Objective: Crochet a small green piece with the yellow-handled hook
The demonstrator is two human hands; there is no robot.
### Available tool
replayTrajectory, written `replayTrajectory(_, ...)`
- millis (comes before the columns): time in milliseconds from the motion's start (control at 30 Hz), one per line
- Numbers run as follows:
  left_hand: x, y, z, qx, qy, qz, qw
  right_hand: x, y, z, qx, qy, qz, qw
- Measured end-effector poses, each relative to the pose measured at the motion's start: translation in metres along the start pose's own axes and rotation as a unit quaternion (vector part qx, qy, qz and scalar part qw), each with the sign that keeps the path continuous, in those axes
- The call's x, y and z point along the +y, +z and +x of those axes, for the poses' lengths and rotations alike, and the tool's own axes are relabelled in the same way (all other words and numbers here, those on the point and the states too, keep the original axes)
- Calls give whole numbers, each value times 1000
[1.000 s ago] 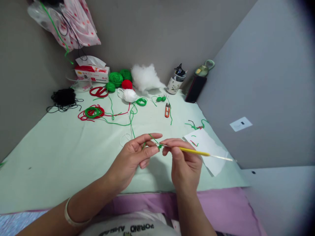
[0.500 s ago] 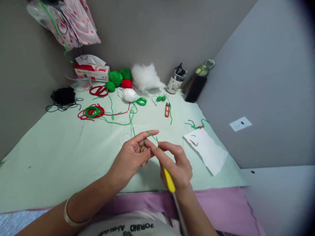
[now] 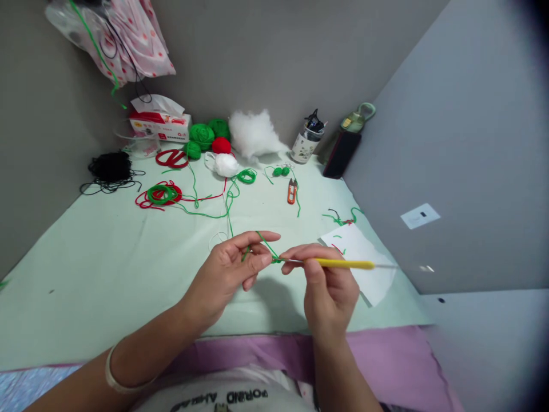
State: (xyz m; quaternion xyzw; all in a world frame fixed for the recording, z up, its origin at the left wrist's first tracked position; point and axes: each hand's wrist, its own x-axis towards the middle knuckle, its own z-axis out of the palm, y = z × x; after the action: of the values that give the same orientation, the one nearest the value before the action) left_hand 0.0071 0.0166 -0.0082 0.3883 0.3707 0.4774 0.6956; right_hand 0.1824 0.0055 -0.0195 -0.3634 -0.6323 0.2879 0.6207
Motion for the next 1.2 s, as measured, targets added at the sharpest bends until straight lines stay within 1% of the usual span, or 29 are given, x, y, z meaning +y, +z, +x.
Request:
replayTrajectory(33, -1, 0, 0, 12, 7, 16, 1000, -1, -1, -2, -15, -49, -58, 997)
replayTrajectory(67, -1, 0, 1, 23, 15, 29, 999, -1, -2, -3, -36, -102, -120, 987)
replayTrajectory(133, -2, 0, 2, 35, 24, 37, 998, -1, -1, -6, -72, -196, -238, 949)
replayTrajectory(200, -2, 0, 2, 33, 26, 22, 999, 2, 1, -9, -81, -254, -322, 909)
replayTrajectory(233, -2, 1, 2, 27, 20, 5, 999, 3, 2, -9, -76, -269, -347, 895)
replayTrajectory(267, -1, 1, 2, 16, 8, -17, 1000, 5, 3, -10, -67, -277, -359, 889)
replayTrajectory(300, -1, 1, 2, 1, -12, -43, 999, 6, 4, -10, -59, -275, -357, 891)
replayTrajectory(333, 0, 2, 1, -15, -36, -72, 997, 6, 4, -10, -54, -261, -340, 902)
replayTrajectory(367, 1, 2, 1, -31, -60, -98, 993, 7, 4, -10, -45, -236, -308, 920)
replayTrajectory(433, 3, 1, 0, -47, -89, -132, 986, 6, 4, -8, -11, -168, -204, 964)
replayTrajectory(467, 4, 1, 0, -46, -90, -138, 985, 5, 4, -7, 6, -130, -139, 982)
replayTrajectory(500, 5, 2, 0, -40, -84, -138, 986, 4, 4, -5, 21, -94, -76, 992)
replayTrajectory(533, 5, 2, 0, -33, -75, -135, 987, 4, 5, -3, 30, -62, -21, 997)
replayTrajectory(567, 5, 3, 0, -30, -67, -131, 989, 3, 6, -1, 29, -36, 21, 999)
replayTrajectory(633, 3, 4, -1, -29, -56, -120, 991, 3, 8, 2, 9, -1, 60, 998)
replayTrajectory(733, 1, 6, -1, -32, -40, -80, 995, 2, 11, 1, 9, 4, 26, 1000)
replayTrajectory(800, -1, 7, 0, -15, -28, -57, 998, 2, 10, -3, 6, -25, -38, 999)
replayTrajectory(833, -2, 7, 0, -6, -24, -56, 998, 2, 9, -6, -6, -51, -87, 995)
replayTrajectory(900, -3, 8, 1, 5, -28, -81, 996, 3, 7, -9, -33, -121, -190, 974)
replayTrajectory(933, -4, 7, 2, 1, -39, -100, 994, 3, 6, -10, -42, -147, -225, 962)
replayTrajectory(967, -4, 7, 2, -6, -54, -119, 991, 4, 4, -10, -41, -158, -238, 957)
replayTrajectory(1000, -3, 6, 3, -14, -69, -136, 988, 4, 3, -9, -27, -153, -228, 961)
replayTrajectory(1033, -3, 6, 3, -20, -81, -148, 985, 4, 2, -7, -7, -132, -194, 972)
replayTrajectory(1100, -1, 4, 3, -23, -88, -159, 983, 4, 1, -2, 41, -60, -89, 993)
replayTrajectory(1133, 0, 4, 3, -22, -83, -160, 983, 4, 1, 1, 60, -25, -34, 997)
replayTrajectory(1200, 1, 5, 1, -25, -70, -153, 985, 5, 3, 5, 58, 26, 48, 997)
